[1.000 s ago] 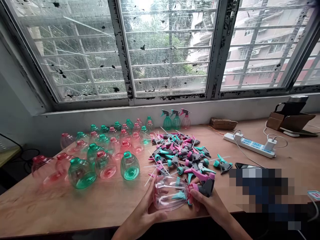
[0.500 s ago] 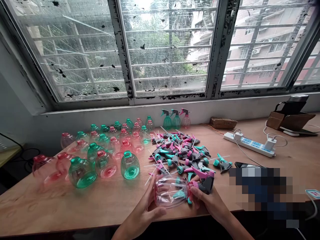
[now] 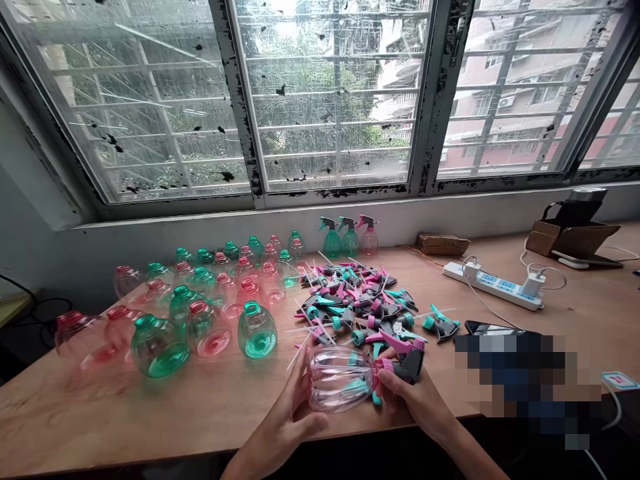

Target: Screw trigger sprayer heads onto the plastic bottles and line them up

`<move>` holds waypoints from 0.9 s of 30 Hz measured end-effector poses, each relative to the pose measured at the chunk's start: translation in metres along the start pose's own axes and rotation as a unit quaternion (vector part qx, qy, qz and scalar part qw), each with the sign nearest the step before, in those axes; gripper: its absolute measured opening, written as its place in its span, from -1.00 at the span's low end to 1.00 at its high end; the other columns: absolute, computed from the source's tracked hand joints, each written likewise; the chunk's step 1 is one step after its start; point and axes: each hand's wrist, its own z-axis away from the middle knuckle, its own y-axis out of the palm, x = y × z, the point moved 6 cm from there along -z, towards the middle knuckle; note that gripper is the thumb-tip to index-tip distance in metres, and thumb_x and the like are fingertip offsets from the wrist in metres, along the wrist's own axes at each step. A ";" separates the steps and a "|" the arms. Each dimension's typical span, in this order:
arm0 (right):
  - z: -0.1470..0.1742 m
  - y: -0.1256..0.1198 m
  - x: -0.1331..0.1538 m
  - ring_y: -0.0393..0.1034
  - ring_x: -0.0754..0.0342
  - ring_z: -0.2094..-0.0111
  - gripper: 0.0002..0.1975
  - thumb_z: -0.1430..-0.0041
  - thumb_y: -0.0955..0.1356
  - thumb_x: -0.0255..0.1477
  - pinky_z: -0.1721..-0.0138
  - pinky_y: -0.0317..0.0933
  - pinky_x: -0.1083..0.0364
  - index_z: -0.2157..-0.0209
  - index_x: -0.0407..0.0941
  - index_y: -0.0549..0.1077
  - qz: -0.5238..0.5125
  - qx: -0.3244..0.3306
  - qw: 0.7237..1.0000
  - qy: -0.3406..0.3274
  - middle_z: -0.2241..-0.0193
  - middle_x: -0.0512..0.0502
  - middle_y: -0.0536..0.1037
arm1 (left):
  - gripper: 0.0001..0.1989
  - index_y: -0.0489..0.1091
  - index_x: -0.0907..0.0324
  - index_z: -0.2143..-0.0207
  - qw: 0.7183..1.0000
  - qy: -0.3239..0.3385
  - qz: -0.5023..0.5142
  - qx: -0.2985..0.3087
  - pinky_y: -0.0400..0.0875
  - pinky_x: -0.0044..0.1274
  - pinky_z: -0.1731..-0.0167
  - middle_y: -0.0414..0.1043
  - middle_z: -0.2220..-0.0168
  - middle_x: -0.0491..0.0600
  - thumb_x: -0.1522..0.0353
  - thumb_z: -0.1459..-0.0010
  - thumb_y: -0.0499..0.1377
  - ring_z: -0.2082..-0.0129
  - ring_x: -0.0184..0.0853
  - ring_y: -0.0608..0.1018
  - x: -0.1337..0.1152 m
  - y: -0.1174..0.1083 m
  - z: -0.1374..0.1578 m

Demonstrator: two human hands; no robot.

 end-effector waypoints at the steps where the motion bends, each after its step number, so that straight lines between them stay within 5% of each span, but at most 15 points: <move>1: 0.000 0.000 0.000 0.36 0.18 0.67 -0.61 -0.20 0.54 -0.11 0.61 0.21 0.21 0.22 -0.10 0.44 0.001 0.001 1.000 0.001 0.58 0.02 0.62 | 0.01 -0.25 -0.18 -0.50 1.000 0.002 0.009 0.007 -0.01 -0.12 -0.44 -0.25 -0.57 -0.01 0.15 -0.25 0.35 -0.53 0.05 -0.05 0.001 0.000 0.000; 13: -0.001 -0.003 -0.003 0.38 0.17 0.68 -0.64 -0.21 0.54 -0.13 0.62 0.21 0.21 0.26 -0.10 0.44 -0.001 0.001 1.000 -0.004 0.58 0.01 0.63 | 0.06 -0.33 -0.27 -0.49 0.999 0.019 -0.045 0.009 0.17 -0.12 -0.37 0.08 -0.46 0.08 0.21 -0.24 0.37 -0.35 0.01 0.34 0.002 -0.002 0.000; 18: -0.001 -0.004 -0.004 0.39 0.18 0.69 -0.61 -0.18 0.56 -0.13 0.64 0.23 0.23 0.26 -0.09 0.42 -0.005 -0.012 1.000 -0.003 0.58 0.02 0.64 | -0.09 -0.09 -0.18 -0.48 1.000 0.002 -0.006 0.002 0.13 -0.10 -0.39 -0.08 -0.53 0.05 0.14 -0.24 0.35 -0.45 0.08 0.16 -0.001 -0.003 0.001; 22: -0.001 -0.003 -0.002 0.38 0.18 0.69 -0.63 -0.20 0.54 -0.14 0.64 0.23 0.22 0.26 -0.10 0.42 -0.010 -0.010 1.000 -0.001 0.59 0.03 0.63 | -0.06 -0.10 -0.19 -0.48 0.999 -0.007 -0.034 0.004 0.08 -0.11 -0.42 -0.15 -0.55 0.01 0.24 -0.24 0.37 -0.49 0.05 0.09 -0.002 -0.002 0.001; 27: 0.001 -0.003 0.000 0.38 0.17 0.68 -0.64 -0.19 0.55 -0.15 0.62 0.23 0.21 0.26 -0.10 0.44 -0.013 0.000 1.000 0.005 0.58 0.01 0.64 | -0.11 -0.12 -0.31 -0.46 0.997 0.007 -0.074 -0.009 0.17 -0.13 -0.38 -0.13 -0.54 0.00 0.27 -0.28 0.34 -0.40 0.00 0.27 -0.002 -0.001 0.003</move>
